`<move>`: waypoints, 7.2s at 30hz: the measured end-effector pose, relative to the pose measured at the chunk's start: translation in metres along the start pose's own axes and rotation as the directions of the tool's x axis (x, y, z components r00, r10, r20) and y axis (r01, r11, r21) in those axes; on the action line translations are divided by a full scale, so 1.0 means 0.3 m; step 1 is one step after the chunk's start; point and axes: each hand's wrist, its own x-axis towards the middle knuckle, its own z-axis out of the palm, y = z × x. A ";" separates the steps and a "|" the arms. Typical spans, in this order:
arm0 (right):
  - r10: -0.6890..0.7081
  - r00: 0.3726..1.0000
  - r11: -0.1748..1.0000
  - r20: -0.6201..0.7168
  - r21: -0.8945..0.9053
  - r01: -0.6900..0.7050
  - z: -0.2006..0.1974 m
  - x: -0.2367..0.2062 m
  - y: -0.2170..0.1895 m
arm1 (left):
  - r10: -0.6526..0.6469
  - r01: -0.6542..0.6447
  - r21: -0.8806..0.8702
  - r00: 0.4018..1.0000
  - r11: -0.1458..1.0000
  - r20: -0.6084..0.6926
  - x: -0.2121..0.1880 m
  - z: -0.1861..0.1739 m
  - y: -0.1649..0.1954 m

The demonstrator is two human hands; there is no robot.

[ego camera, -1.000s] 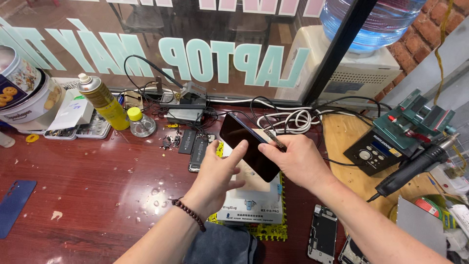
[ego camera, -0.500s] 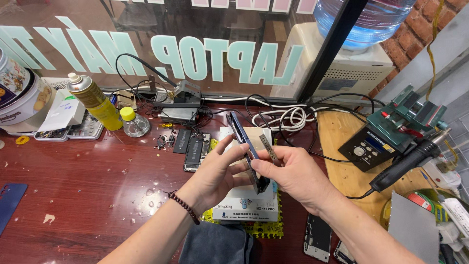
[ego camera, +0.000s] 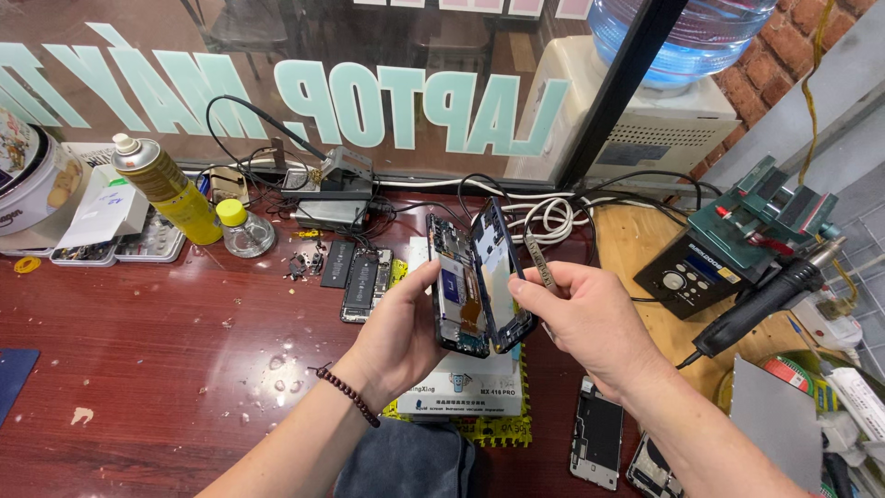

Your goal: The person pries open the back cover of a smartphone using a pry bar, then removes internal screws and disconnects the battery and flex cables. They lift out the motherboard, hold up the phone frame, and continue detaching small components from the chassis on the workbench.

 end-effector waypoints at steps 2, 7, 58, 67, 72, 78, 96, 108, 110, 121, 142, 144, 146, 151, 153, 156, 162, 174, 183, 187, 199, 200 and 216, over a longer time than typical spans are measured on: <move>0.015 0.999 1.000 -0.035 0.001 -0.015 -0.012 0.003 0.011 | 0.022 -0.020 -0.059 1.000 0.998 0.022 0.007 -0.003 -0.006; 0.048 0.991 0.994 -0.123 0.100 -0.035 -0.071 0.025 0.066 | 0.069 -0.056 0.122 0.992 0.991 -0.107 0.036 -0.040 -0.013; 0.195 0.961 0.960 -0.194 -0.164 -0.227 0.024 0.118 0.173 | 0.407 0.001 0.814 0.866 0.580 -0.291 -0.041 -0.361 0.184; 0.145 0.982 0.949 -0.124 -0.264 -0.173 0.084 0.091 0.189 | 0.320 0.209 0.893 0.881 0.398 -0.348 0.054 -0.094 -0.027; 0.104 0.992 0.939 -0.068 -0.323 -0.121 0.097 0.072 0.185 | 0.465 0.208 0.957 0.840 0.202 -0.280 0.040 -0.084 -0.039; 0.056 0.997 0.928 -0.045 -0.365 -0.069 0.094 0.080 0.200 | 0.515 0.190 0.954 0.808 0.230 -0.285 0.040 -0.080 -0.047; 0.011 0.978 0.946 -0.207 -0.314 -0.077 0.065 0.227 0.294 | 0.580 0.233 0.956 0.760 0.178 -0.293 0.083 -0.155 -0.018; -0.091 0.961 0.894 -0.261 -0.446 -0.036 0.100 0.203 0.298 | 0.609 0.242 0.968 0.758 0.069 -0.233 0.044 -0.041 -0.057; -0.170 0.945 0.861 -0.280 -0.509 0.004 0.109 0.198 0.299 | 0.620 0.241 0.970 0.757 0.028 -0.206 0.036 -0.020 -0.065; -0.110 0.966 0.834 -0.233 -0.550 -0.038 0.127 0.167 0.289 | 0.583 0.261 0.953 0.755 0.152 -0.300 0.060 -0.030 -0.063; -0.160 0.959 0.937 -0.235 -0.342 0.072 0.079 0.327 0.288 | 0.197 -0.001 0.399 0.870 0.917 -0.453 0.089 -0.145 -0.041; -0.153 0.961 0.906 -0.232 -0.421 0.043 0.096 0.377 0.290 | 0.175 0.030 0.404 0.870 0.914 -0.461 0.089 -0.141 -0.045; -0.215 0.944 0.880 -0.252 -0.470 0.075 0.106 0.416 0.314 | 0.197 0.034 0.434 0.857 0.900 -0.476 0.092 -0.129 -0.048; -0.112 0.924 0.982 -0.365 -0.183 0.047 0.013 0.509 0.373 | 0.259 0.077 0.534 0.811 0.842 -0.525 0.096 -0.105 -0.059; -0.114 0.882 0.969 -0.457 -0.247 -0.002 -0.033 0.527 0.378 | 0.251 0.077 0.530 0.817 0.844 -0.519 0.093 -0.104 -0.060; -0.277 0.922 0.921 -0.270 -0.350 0.174 -0.013 0.533 0.375 | 0.259 0.051 0.516 0.821 0.855 -0.509 0.089 -0.106 -0.060; -0.161 0.926 0.962 -0.341 -0.262 0.071 0.051 0.535 0.341 | 0.295 0.041 0.552 0.811 0.833 -0.505 0.097 -0.107 -0.069; -0.168 0.881 0.940 -0.443 -0.341 0.007 -0.002 0.461 0.324 | 0.277 0.071 0.562 0.815 0.824 -0.509 0.086 -0.094 -0.063; -0.217 0.877 0.925 -0.429 -0.377 0.045 -0.024 0.512 0.327 | 0.324 0.058 0.605 0.802 0.794 -0.501 0.084 -0.081 -0.060; -0.157 0.957 0.913 -0.245 -0.405 0.046 -0.024 0.461 0.349 | 0.317 0.064 0.602 0.802 0.796 -0.505 0.092 -0.087 -0.070; -0.246 0.962 0.929 -0.117 -0.311 0.199 0.029 0.315 0.224 | 0.190 0.008 0.435 0.893 0.900 -0.409 0.072 -0.099 -0.056; -0.287 0.956 0.930 -0.059 -0.256 0.264 0.043 0.294 0.209 | 0.195 -0.019 0.417 0.903 0.909 -0.383 0.060 -0.091 -0.045; -0.469 0.876 0.872 -0.111 -0.211 0.441 0.113 0.126 0.017 | 0.350 -0.207 0.542 0.921 0.815 -0.174 -0.018 0.115 -0.012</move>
